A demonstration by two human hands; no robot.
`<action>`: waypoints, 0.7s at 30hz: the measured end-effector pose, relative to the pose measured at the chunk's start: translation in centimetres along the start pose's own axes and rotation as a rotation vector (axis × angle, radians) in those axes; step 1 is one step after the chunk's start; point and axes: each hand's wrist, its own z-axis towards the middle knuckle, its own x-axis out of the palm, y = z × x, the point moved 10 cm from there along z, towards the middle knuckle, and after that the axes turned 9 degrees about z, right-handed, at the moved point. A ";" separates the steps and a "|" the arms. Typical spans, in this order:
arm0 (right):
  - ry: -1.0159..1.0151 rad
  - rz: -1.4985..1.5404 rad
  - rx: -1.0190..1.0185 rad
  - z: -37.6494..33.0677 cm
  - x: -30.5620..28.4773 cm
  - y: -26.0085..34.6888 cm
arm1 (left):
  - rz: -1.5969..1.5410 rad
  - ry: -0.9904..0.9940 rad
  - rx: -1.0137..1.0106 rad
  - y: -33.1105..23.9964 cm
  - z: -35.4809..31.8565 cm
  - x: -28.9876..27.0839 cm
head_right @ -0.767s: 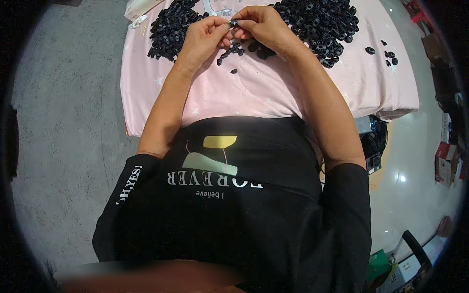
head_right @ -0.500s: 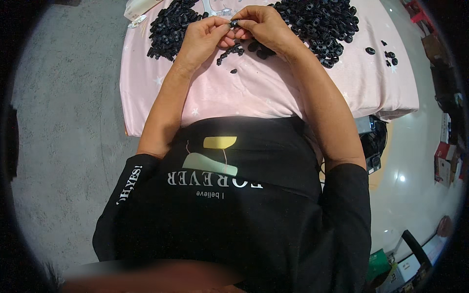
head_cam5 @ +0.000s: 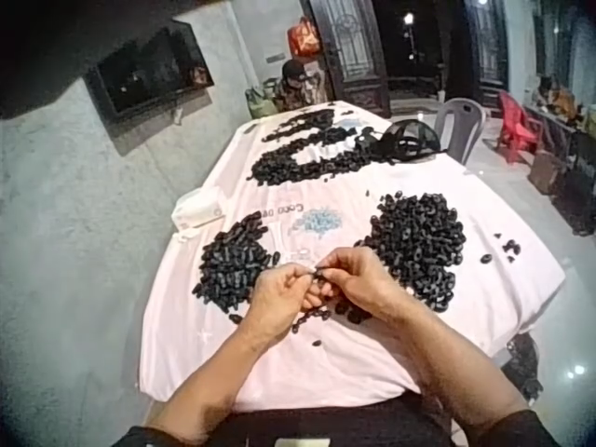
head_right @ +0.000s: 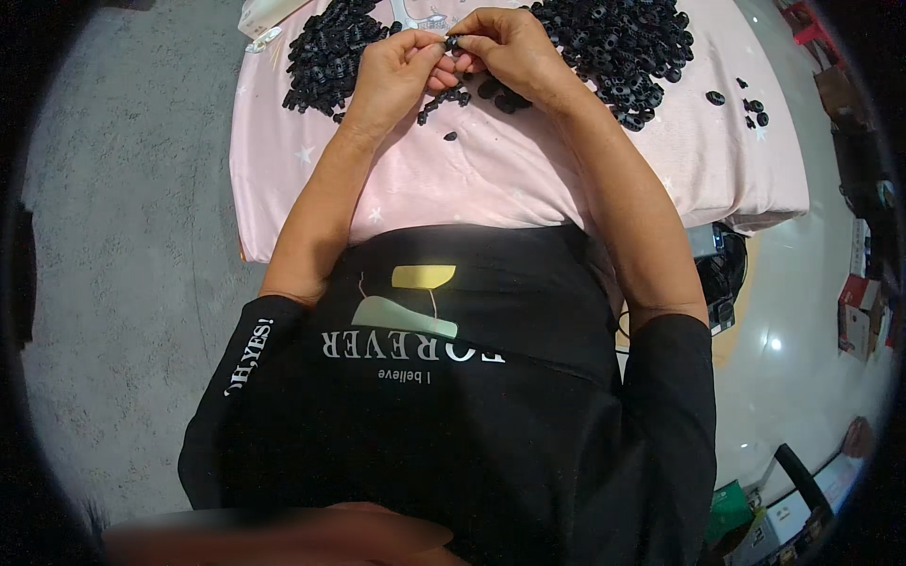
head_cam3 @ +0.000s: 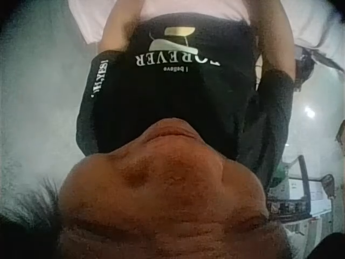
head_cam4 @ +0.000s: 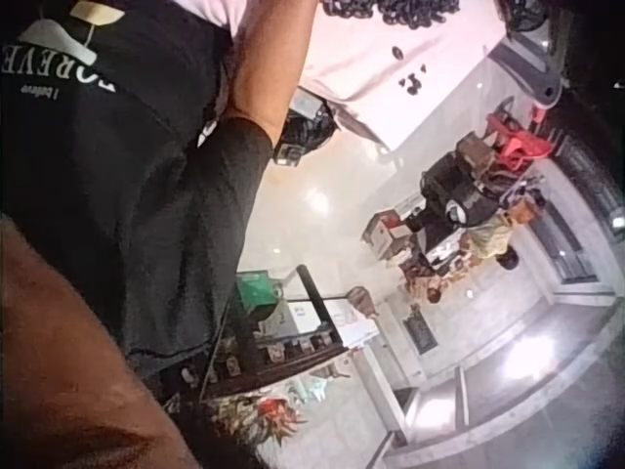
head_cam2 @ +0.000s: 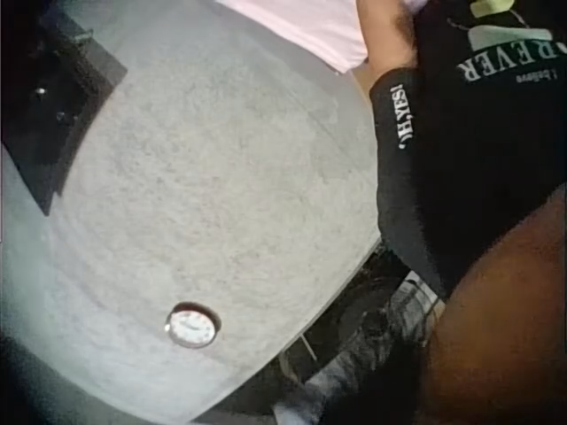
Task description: Sorting and inspecting a large number of small black buttons on a pink work surface.
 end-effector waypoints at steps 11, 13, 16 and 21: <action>-0.084 -0.056 -0.128 0.1 0.0 0.7 | -0.009 -0.021 0.019 -1.3 -0.2 0.0; -0.059 -0.003 -0.091 -0.2 0.2 0.6 | -0.023 0.005 0.032 -1.1 -0.2 0.0; -0.023 0.081 -0.010 -0.2 0.3 0.5 | -0.063 0.046 0.037 -1.4 -0.2 0.1; 0.014 0.112 -0.007 -0.7 0.5 1.6 | -0.155 0.073 0.074 -1.8 -0.4 0.1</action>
